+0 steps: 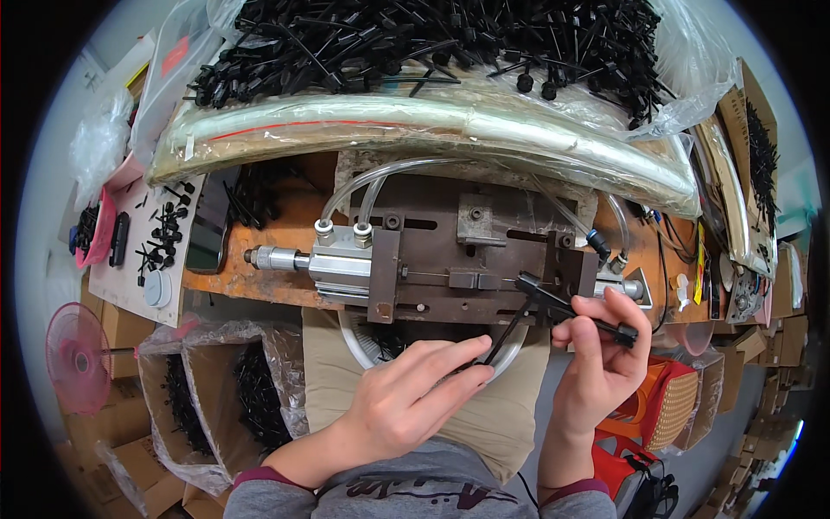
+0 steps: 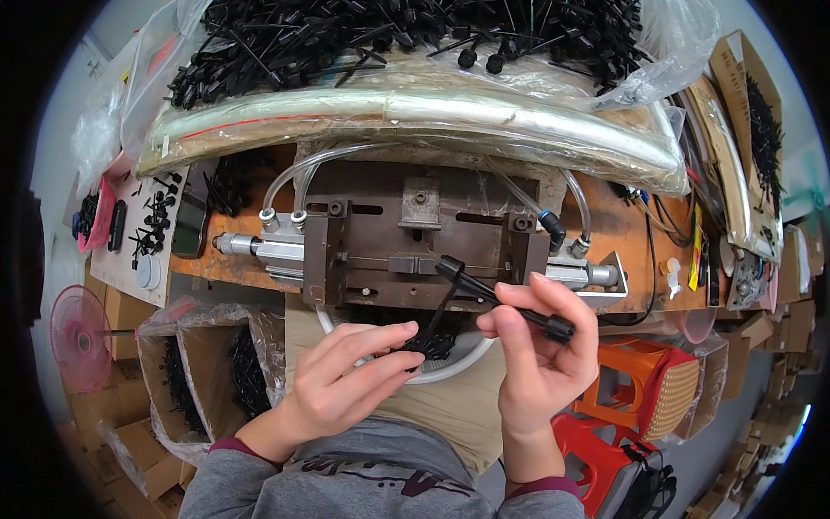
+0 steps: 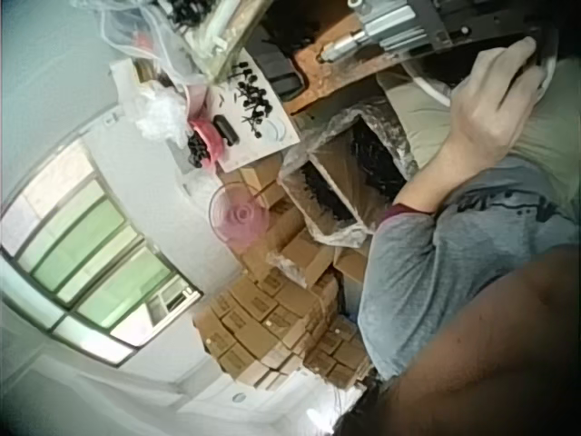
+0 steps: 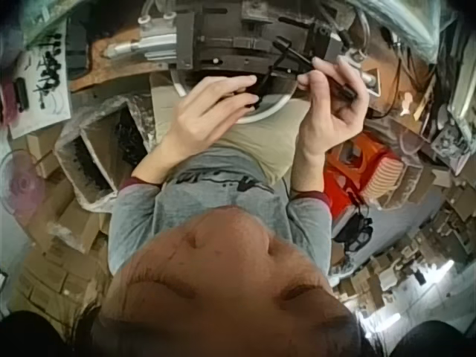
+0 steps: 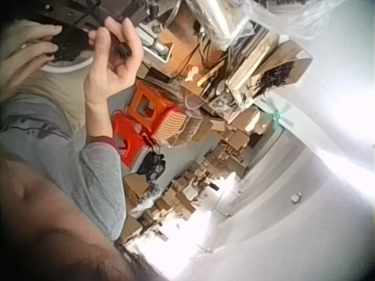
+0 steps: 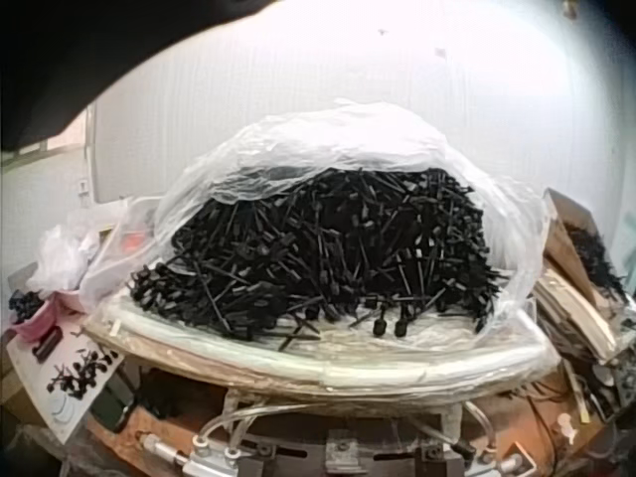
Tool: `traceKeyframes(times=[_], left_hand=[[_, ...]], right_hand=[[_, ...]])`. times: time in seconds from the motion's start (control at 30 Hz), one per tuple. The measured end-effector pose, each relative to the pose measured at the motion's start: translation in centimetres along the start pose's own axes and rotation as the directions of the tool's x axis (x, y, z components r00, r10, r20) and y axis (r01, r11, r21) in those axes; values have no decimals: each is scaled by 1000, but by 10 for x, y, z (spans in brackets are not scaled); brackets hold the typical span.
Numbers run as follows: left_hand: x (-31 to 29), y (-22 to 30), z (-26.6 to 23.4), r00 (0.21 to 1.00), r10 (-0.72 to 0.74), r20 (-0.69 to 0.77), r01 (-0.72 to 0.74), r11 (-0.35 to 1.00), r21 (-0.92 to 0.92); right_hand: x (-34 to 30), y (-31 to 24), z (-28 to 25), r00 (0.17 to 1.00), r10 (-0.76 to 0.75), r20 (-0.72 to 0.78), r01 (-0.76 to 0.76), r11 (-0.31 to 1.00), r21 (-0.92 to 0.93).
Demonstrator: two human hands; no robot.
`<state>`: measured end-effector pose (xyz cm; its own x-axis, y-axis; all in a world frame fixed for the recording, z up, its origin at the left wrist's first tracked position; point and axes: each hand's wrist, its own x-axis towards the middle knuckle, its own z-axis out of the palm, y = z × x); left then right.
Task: Manually assembling small black plastic components using a workbench fixture and plastic parts from storage containers.
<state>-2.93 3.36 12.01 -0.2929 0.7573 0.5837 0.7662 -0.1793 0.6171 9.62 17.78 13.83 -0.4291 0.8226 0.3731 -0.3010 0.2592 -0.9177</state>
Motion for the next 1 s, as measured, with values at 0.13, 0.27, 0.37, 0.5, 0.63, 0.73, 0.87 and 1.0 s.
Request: traceKeyframes(times=[0.13, 0.27, 0.37, 0.5, 0.63, 0.73, 0.87, 1.0], left_hand=[[-3, -1, 0, 1000, 20, -4, -20, 999, -28], [-3, -3, -2, 1000, -1, -25, 0, 999, -50], [3, -8, 2, 1000, 11, -19, -10, 995, 97], [6, -19, 12, 999, 28, 41, -39, 953, 300], [7, -20, 18, 999, 0, 41, -14, 944, 329], [12, -18, 15, 995, -37, 89, 4, 937, 349], [16, -16, 13, 990, -69, 124, 20, 931, 364], [16, -15, 14, 989, -88, 115, 37, 921, 388]], right_hand=[[6, 2, -3, 995, 23, -93, -15, 996, 85], [8, 3, -7, 988, 34, -152, -11, 988, 152], [6, 2, -7, 990, 38, -134, -15, 986, 169], [3, 3, -5, 993, 45, -113, -26, 987, 158], [1, 3, -7, 994, 55, -97, -42, 991, 130], [-1, 3, -9, 992, 77, -102, -64, 990, 129], [-2, 3, -10, 991, 86, -107, -67, 983, 169], [-2, 1, -12, 988, 116, -99, -97, 979, 179]])
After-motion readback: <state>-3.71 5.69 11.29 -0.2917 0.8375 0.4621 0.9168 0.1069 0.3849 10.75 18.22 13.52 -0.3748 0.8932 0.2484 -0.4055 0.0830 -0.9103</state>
